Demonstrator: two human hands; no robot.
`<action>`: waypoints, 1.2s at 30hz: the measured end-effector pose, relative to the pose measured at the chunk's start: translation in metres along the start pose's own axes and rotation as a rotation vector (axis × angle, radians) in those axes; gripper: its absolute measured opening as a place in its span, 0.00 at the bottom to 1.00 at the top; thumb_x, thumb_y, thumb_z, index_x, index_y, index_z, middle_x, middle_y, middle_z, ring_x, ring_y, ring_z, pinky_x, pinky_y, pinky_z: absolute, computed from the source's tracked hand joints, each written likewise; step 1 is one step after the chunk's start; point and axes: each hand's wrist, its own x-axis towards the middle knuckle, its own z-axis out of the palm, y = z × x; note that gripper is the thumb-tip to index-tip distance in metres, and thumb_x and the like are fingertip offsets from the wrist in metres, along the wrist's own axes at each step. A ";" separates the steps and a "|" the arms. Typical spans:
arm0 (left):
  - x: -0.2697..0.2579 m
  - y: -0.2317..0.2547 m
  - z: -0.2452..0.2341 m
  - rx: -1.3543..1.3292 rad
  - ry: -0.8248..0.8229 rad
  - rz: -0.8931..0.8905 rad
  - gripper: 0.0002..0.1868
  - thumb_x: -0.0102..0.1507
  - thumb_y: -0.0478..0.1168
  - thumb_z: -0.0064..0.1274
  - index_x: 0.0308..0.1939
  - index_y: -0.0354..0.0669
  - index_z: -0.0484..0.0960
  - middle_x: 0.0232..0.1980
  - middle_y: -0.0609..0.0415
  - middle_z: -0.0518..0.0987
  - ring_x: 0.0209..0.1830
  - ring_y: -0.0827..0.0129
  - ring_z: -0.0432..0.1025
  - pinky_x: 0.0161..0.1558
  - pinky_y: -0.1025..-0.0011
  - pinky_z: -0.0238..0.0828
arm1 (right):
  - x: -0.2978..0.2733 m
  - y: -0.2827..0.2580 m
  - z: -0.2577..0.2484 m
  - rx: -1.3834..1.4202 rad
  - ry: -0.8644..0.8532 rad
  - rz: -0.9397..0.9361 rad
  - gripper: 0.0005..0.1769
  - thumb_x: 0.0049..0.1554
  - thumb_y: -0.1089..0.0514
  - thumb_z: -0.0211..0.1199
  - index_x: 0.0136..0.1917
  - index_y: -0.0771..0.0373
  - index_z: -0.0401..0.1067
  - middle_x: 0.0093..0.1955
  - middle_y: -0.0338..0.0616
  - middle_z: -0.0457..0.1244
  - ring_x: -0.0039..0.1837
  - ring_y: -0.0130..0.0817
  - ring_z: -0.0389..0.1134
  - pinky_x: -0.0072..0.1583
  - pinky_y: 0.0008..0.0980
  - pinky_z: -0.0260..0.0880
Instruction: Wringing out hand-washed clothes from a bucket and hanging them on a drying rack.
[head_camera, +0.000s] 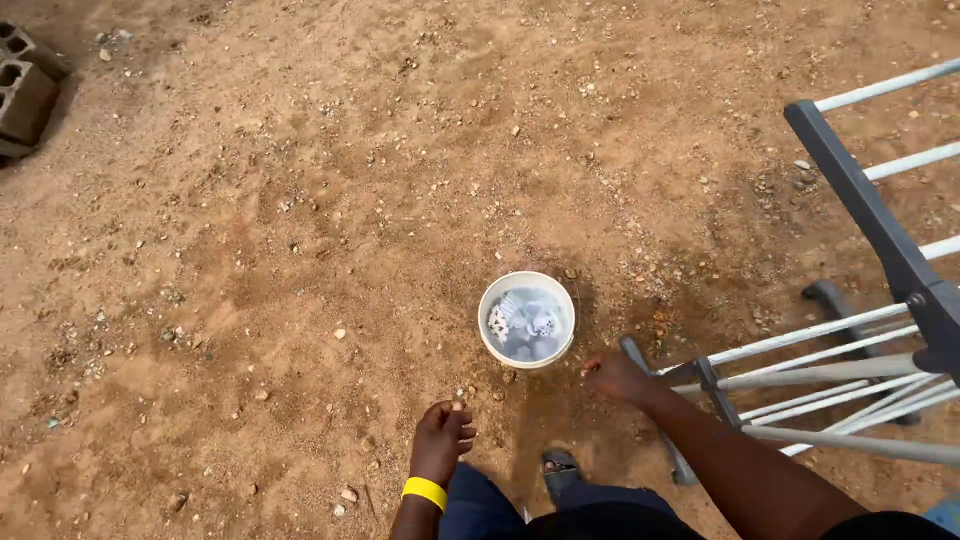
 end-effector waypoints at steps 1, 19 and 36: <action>0.029 0.009 -0.001 0.021 0.002 -0.016 0.15 0.67 0.43 0.54 0.51 0.34 0.78 0.36 0.51 0.79 0.27 0.71 0.71 0.26 0.73 0.65 | 0.021 0.004 0.007 0.022 -0.007 0.012 0.13 0.51 0.52 0.68 0.48 0.61 0.78 0.41 0.50 0.73 0.43 0.39 0.75 0.49 0.40 0.74; 0.523 -0.096 0.104 1.496 -0.880 0.067 0.18 0.65 0.48 0.52 0.53 0.40 0.83 0.60 0.38 0.80 0.62 0.49 0.73 0.65 0.59 0.67 | 0.316 0.098 0.291 1.156 0.471 0.343 0.13 0.59 0.60 0.63 0.55 0.70 0.74 0.48 0.48 0.67 0.48 0.33 0.68 0.50 0.37 0.72; 0.423 -0.098 0.104 1.520 -0.572 0.330 0.14 0.63 0.43 0.55 0.49 0.40 0.82 0.54 0.43 0.81 0.51 0.46 0.76 0.52 0.54 0.72 | 0.307 0.071 0.254 1.392 0.659 0.846 0.21 0.62 0.47 0.54 0.62 0.62 0.70 0.50 0.56 0.70 0.49 0.54 0.71 0.48 0.56 0.72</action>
